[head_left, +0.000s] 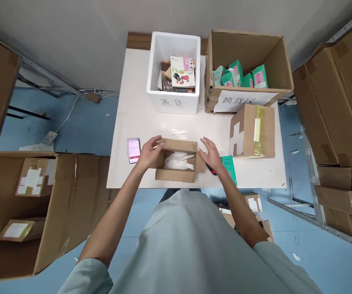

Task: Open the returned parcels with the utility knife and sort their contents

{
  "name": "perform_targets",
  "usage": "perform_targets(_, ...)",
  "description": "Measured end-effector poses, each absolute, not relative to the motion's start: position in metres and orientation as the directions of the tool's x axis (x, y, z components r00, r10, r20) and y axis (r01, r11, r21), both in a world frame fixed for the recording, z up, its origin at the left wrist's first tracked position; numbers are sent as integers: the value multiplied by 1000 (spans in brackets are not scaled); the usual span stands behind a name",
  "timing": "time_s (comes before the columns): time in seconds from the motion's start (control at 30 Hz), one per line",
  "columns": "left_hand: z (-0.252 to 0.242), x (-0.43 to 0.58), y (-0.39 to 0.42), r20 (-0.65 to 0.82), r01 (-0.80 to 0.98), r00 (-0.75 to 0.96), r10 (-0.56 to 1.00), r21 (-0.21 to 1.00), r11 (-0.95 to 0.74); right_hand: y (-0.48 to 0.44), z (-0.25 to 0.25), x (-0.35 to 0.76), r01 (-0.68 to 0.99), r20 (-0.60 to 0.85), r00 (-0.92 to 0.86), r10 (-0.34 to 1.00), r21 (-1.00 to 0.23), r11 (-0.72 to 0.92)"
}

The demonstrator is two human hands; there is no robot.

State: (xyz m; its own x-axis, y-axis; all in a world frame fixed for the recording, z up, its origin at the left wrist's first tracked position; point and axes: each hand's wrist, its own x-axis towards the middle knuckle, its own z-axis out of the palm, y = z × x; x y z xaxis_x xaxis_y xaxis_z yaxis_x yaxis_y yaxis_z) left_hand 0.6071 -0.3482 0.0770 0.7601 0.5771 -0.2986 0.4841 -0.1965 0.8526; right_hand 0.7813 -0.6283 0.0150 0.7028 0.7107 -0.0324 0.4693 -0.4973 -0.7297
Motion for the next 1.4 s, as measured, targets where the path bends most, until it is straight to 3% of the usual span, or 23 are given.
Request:
perform_targets(0.13,62,614,-337,-246,452,879,407,699,-554,-585,18,782,557,-134,587,799,-649,-518)
perform_targets(0.27,40,612,-336,-287,414,910,300,558,-720,-564,9,771,609,-223,539,812,-562,-559)
perform_targets(0.47,16,615,-319,-317,422,903,289,533,-733,-542,-9,775,588,-327,557,763,-494,-641)
perform_targets(0.63,-7,653,-285,-473,511,837,277,492,-705,-496,-30,799,608,-396,543,740,-422,-672)
perform_targets(0.8,-38,708,-263,-432,372,885,175,431,-822,-452,-62,812,714,-490,450,747,-305,-630)
perform_targets(0.97,-70,734,-262,-537,318,842,60,403,-858,-442,-84,818,720,-460,413,786,-364,-591)
perform_targets(1.07,-79,736,-268,-506,294,859,80,360,-885,-440,-83,824,697,-466,434,771,-368,-615)
perform_targets(1.4,-49,749,-273,-490,332,865,106,403,-853,-412,-54,829,673,-502,470,725,-327,-663)
